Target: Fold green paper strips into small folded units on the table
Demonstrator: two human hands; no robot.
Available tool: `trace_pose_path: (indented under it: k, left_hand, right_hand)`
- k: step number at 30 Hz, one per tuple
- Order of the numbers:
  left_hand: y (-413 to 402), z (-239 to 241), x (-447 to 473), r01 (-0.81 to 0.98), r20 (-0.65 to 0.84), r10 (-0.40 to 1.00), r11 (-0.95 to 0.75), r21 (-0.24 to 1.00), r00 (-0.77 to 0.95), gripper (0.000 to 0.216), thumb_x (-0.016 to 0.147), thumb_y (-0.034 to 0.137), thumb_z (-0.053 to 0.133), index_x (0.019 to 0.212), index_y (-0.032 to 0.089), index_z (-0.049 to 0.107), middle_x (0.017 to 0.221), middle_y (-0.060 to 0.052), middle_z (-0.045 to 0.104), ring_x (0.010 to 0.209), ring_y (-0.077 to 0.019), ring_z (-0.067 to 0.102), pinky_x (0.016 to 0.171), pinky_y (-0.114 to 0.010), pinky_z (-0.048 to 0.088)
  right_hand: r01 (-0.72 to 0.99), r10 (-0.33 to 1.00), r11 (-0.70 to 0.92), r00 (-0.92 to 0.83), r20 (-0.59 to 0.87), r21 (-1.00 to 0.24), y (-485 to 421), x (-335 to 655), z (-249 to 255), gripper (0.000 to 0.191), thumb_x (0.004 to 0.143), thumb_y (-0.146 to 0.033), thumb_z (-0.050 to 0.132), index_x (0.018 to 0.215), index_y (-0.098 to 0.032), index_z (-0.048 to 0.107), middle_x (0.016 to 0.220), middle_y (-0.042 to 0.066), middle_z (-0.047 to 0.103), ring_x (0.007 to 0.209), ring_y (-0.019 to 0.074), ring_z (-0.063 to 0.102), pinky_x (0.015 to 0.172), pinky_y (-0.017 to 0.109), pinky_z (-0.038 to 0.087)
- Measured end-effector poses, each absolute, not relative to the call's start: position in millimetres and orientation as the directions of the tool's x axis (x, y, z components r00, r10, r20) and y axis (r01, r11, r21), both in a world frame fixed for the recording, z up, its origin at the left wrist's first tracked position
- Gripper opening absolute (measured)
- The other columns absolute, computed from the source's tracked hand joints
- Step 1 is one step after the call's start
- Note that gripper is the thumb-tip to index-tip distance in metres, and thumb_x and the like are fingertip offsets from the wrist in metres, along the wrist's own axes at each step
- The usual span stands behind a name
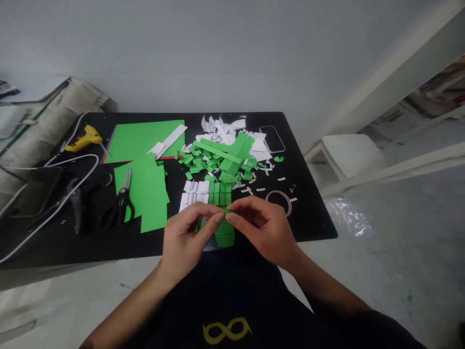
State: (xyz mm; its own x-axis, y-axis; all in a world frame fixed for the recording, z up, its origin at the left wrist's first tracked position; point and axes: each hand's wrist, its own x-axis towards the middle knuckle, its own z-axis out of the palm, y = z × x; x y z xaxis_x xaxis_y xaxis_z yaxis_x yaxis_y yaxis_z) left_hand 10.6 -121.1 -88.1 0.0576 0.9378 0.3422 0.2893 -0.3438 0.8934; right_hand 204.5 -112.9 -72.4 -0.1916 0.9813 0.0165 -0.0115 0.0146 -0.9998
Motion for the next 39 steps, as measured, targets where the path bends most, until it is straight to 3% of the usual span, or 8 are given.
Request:
trace_pose_path:
  k: [12,20,28,39]
  left_hand:
    - [-121.9,-94.6,10.3,0.296,0.344,0.936,-0.349,0.889,0.070,0.005,0.099,0.020,0.075,0.100,0.024,0.078,0.087,0.003,0.076,0.072,-0.0087,0.065,0.064,-0.019,0.050]
    - [-120.1,-92.0,13.0,0.282,0.345,0.937,-0.345,0.895,0.052,0.004,0.098,0.022,0.075,0.098,0.024,0.079,0.086,0.001,0.077,0.071,-0.0107,0.065,0.062,-0.022,0.049]
    - [-120.3,-90.1,9.2,0.252,0.348,0.936,-0.351,0.902,0.058,0.006,0.100,0.020,0.073,0.100,0.024,0.078,0.087,0.002,0.079,0.076,-0.0105,0.071,0.069,-0.019,0.055]
    - [-118.2,-90.5,9.4,0.296,0.378,0.921,-0.390,0.872,0.099,0.007,0.100,0.019,0.071,0.096,0.022,0.076,0.085,0.000,0.076,0.074,-0.0113,0.067,0.066,-0.022,0.052]
  right_hand:
    - [0.037,0.978,0.072,-0.201,0.063,-0.997,-110.8,202.9,-72.6,0.007,0.090,-0.021,0.087,0.093,-0.024,0.081,0.085,-0.002,0.080,0.078,0.0145,0.075,0.071,0.025,0.059]
    - [-0.068,0.976,-0.032,-0.217,-0.016,-0.997,-111.6,202.0,-73.6,0.010,0.090,-0.028,0.087,0.095,-0.023,0.080,0.089,0.001,0.080,0.082,0.0156,0.076,0.072,0.026,0.060]
    - [-0.050,0.976,0.081,-0.200,0.090,-0.995,-112.4,203.0,-72.8,0.003,0.095,-0.025,0.081,0.094,-0.024,0.078,0.088,0.000,0.077,0.079,0.0140,0.073,0.073,0.026,0.059]
    - [0.013,0.975,0.091,-0.205,0.086,-0.996,-110.8,201.4,-70.1,0.007,0.093,-0.029,0.083,0.091,-0.023,0.081,0.087,0.003,0.081,0.081,0.0186,0.075,0.073,0.031,0.061]
